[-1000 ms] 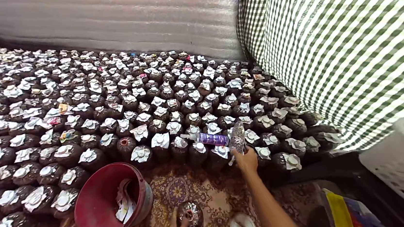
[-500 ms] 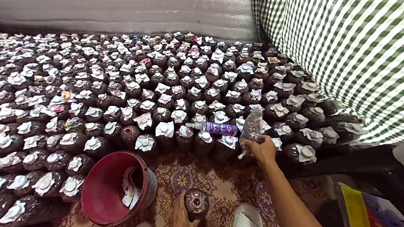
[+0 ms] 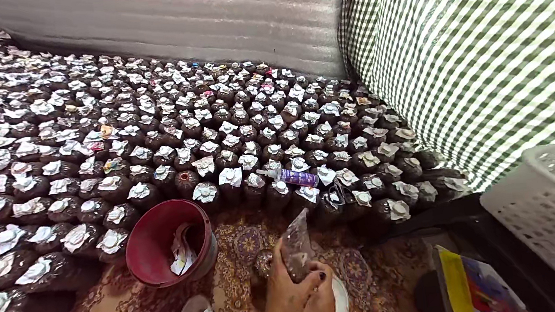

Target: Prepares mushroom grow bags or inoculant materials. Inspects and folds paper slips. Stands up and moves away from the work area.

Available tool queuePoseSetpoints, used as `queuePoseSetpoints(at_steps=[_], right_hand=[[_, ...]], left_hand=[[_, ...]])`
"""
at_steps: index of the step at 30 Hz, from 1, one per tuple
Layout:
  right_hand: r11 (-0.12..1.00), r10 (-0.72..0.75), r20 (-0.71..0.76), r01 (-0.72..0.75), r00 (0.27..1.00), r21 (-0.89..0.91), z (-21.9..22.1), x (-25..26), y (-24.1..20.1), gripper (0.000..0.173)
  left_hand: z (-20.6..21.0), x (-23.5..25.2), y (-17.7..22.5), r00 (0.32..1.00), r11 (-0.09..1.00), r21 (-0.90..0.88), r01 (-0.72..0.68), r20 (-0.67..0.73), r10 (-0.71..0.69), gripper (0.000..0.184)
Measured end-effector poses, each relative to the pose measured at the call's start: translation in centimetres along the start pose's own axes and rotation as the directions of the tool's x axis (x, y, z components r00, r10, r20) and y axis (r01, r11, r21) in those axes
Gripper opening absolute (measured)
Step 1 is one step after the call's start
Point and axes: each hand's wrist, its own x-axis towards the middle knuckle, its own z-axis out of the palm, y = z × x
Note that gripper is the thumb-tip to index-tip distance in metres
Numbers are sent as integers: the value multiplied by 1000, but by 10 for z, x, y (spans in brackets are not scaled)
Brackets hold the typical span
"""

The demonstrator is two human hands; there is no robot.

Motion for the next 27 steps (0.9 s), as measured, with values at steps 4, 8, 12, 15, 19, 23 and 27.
queuePoseSetpoints(at_steps=[4, 8, 12, 15, 19, 23, 27], right_hand=[[964, 180, 356, -236, 917, 121, -25, 9, -9, 123], [769, 168, 713, -543, 681, 337, -49, 36, 4, 120], [702, 280, 694, -635, 663, 323, -52, 45, 7, 78], [832, 358, 640, -544, 679, 112, -54, 65, 29, 70], [920, 383, 572, -358, 725, -163, -51, 88, 59, 73], [927, 329, 590, -135, 738, -349, -43, 96, 87, 73], [891, 310, 614, 3, 726, -454, -35, 100, 95, 66]], left_hand=[[-16, 4, -8, 995, 963, -252, 90, 71, -75, 89], [-34, 2, 10, 934, 945, -306, 118, 358, -1, 73], [-30, 5, 4, 922, 992, -73, -102, 367, 122, 95], [-47, 16, -20, 974, 981, 151, -125, 205, 93, 109], [-57, 31, -83, 997, 943, 334, -13, 74, -13, 79], [-41, 29, -112, 998, 933, 354, 55, -41, -43, 53], [-33, 28, -109, 990, 950, 305, 69, -136, -29, 33]])
